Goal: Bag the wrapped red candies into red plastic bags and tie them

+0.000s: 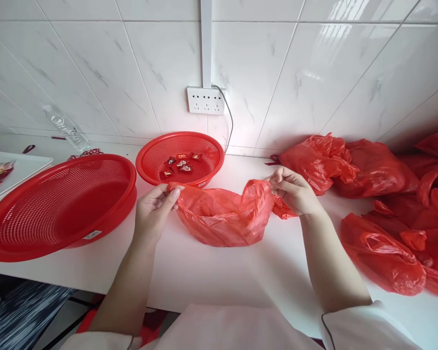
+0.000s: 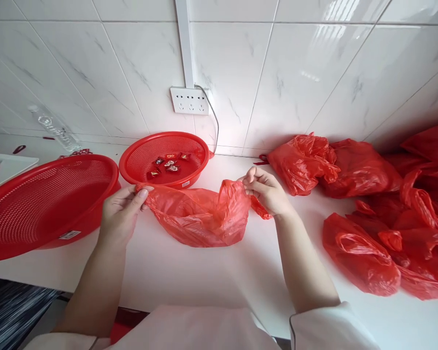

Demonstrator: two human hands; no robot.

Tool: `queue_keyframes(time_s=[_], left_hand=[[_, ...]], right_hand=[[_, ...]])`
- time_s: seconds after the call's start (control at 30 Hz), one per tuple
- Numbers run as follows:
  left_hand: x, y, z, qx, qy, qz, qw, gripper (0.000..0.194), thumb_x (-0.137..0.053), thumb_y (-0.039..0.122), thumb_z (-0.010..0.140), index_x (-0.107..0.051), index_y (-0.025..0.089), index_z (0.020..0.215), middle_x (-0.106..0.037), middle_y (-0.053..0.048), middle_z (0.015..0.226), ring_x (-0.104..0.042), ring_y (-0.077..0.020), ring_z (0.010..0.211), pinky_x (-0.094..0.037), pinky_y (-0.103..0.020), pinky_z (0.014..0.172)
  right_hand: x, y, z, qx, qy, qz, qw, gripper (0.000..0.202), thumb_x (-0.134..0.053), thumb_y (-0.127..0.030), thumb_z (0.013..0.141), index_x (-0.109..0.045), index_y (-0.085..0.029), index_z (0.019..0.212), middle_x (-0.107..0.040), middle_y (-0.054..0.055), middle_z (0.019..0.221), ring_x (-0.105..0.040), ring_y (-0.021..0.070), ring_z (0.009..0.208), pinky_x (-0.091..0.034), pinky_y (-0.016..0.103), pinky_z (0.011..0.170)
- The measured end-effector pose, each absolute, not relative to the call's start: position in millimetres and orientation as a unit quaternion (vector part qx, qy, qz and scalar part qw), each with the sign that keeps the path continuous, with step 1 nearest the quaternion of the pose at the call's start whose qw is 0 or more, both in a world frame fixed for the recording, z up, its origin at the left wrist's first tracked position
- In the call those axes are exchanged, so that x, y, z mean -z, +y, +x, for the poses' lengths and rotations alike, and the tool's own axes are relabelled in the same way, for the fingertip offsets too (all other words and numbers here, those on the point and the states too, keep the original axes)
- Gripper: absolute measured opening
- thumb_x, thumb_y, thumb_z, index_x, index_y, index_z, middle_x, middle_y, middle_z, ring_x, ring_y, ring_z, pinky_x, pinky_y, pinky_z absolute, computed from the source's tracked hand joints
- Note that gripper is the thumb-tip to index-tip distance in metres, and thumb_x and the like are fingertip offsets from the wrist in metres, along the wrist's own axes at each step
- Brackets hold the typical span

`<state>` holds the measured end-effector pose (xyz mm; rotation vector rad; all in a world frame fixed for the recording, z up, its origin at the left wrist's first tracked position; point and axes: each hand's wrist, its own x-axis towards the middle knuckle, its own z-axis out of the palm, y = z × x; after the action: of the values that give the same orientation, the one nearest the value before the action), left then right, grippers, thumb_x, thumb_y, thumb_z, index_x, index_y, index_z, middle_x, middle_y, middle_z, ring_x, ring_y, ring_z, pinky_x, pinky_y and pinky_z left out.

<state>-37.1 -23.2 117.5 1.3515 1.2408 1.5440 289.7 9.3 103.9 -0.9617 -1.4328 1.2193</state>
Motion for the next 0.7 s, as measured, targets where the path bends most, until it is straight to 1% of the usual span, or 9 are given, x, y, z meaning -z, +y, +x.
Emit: queue_keyframes(time_s=[0.1,0.2,0.27,0.37,0.4,0.47,0.53,0.6,0.7], left_hand=[[-137,-16,-32,-0.593,0.467,0.558,0.344,0.021,-0.071,0.034,0.077,-0.074,0.020,0.092,-0.064,-0.002,0.074,-0.053,-0.0097,0.061,-0.047,-0.022,0.055],[-152,-14,-24,-0.585,0.447,0.587,0.338,0.019,-0.070,0.033,0.078,-0.074,0.020,0.091,-0.065,-0.002,0.075,-0.054,-0.0098,0.062,-0.048,-0.023,0.055],[-159,-13,-20,-0.580,0.437,0.598,0.339,0.018,-0.070,0.032,0.078,-0.074,0.019,0.091,-0.065,-0.003,0.076,-0.055,-0.0099,0.062,-0.048,-0.023,0.056],[-166,-14,-18,-0.574,0.432,0.607,0.339,0.018,-0.070,0.032,0.079,-0.075,0.019,0.091,-0.063,-0.002,0.072,-0.055,-0.0102,0.061,-0.048,-0.023,0.056],[-168,-13,-19,-0.575,0.433,0.609,0.335,0.018,-0.070,0.033,0.079,-0.075,0.020,0.091,-0.063,-0.002,0.070,-0.055,-0.0103,0.061,-0.048,-0.023,0.055],[-173,-9,-20,-0.584,0.431,0.611,0.315,0.017,-0.070,0.033,0.079,-0.075,0.020,0.090,-0.063,-0.002,0.071,-0.056,-0.0110,0.064,-0.048,-0.023,0.056],[-177,-3,-23,-0.613,0.417,0.611,0.279,0.014,-0.070,0.032,0.079,-0.075,0.021,0.086,-0.065,-0.003,0.080,-0.061,-0.0134,0.075,-0.051,-0.025,0.065],[-182,4,-26,-0.657,0.383,0.602,0.245,0.011,-0.069,0.031,0.080,-0.073,0.023,0.086,-0.067,-0.003,0.092,-0.063,-0.0172,0.093,-0.052,-0.029,0.082],[-185,12,-25,-0.678,0.314,0.612,0.258,0.018,-0.065,0.034,0.083,-0.069,0.026,0.099,-0.065,-0.003,0.111,-0.059,-0.0221,0.112,-0.048,-0.038,0.097]], right_hand=[[-122,5,292,-0.610,-0.523,-0.396,0.445,0.011,-0.048,-0.035,0.087,-0.047,-0.024,0.089,-0.071,0.007,0.098,-0.062,0.0127,0.056,-0.044,0.024,0.049],[-136,-2,289,-0.666,-0.509,-0.400,0.371,0.042,-0.030,-0.053,0.092,-0.046,-0.026,0.121,-0.066,0.014,0.117,-0.062,0.0107,0.050,-0.040,0.021,0.043],[-140,-8,287,-0.689,-0.518,-0.377,0.339,0.060,-0.027,-0.067,0.088,-0.039,-0.028,0.133,-0.062,0.016,0.125,-0.065,0.0132,0.054,-0.039,0.020,0.041],[-142,-19,287,-0.710,-0.549,-0.310,0.314,0.075,-0.037,-0.079,0.078,-0.042,-0.029,0.133,-0.061,0.016,0.126,-0.071,0.0229,0.075,-0.049,0.027,0.049],[-143,-22,287,-0.705,-0.557,-0.285,0.335,0.074,-0.040,-0.080,0.076,-0.045,-0.029,0.130,-0.062,0.014,0.124,-0.071,0.0253,0.082,-0.053,0.033,0.056],[-147,-26,288,-0.663,-0.555,-0.243,0.440,0.065,-0.044,-0.077,0.078,-0.053,-0.030,0.122,-0.067,0.009,0.117,-0.069,0.0254,0.090,-0.054,0.042,0.073],[-154,-26,289,-0.586,-0.519,-0.209,0.586,0.049,-0.046,-0.068,0.083,-0.060,-0.031,0.111,-0.070,0.004,0.107,-0.067,0.0215,0.088,-0.053,0.041,0.080],[-161,-21,289,-0.511,-0.466,-0.184,0.699,0.035,-0.047,-0.058,0.087,-0.064,-0.029,0.099,-0.069,0.001,0.098,-0.065,0.0181,0.085,-0.053,0.036,0.080],[-168,-10,282,-0.448,-0.431,-0.179,0.762,0.022,-0.049,-0.041,0.091,-0.065,-0.026,0.087,-0.066,0.001,0.089,-0.062,0.0160,0.079,-0.053,0.033,0.074]])
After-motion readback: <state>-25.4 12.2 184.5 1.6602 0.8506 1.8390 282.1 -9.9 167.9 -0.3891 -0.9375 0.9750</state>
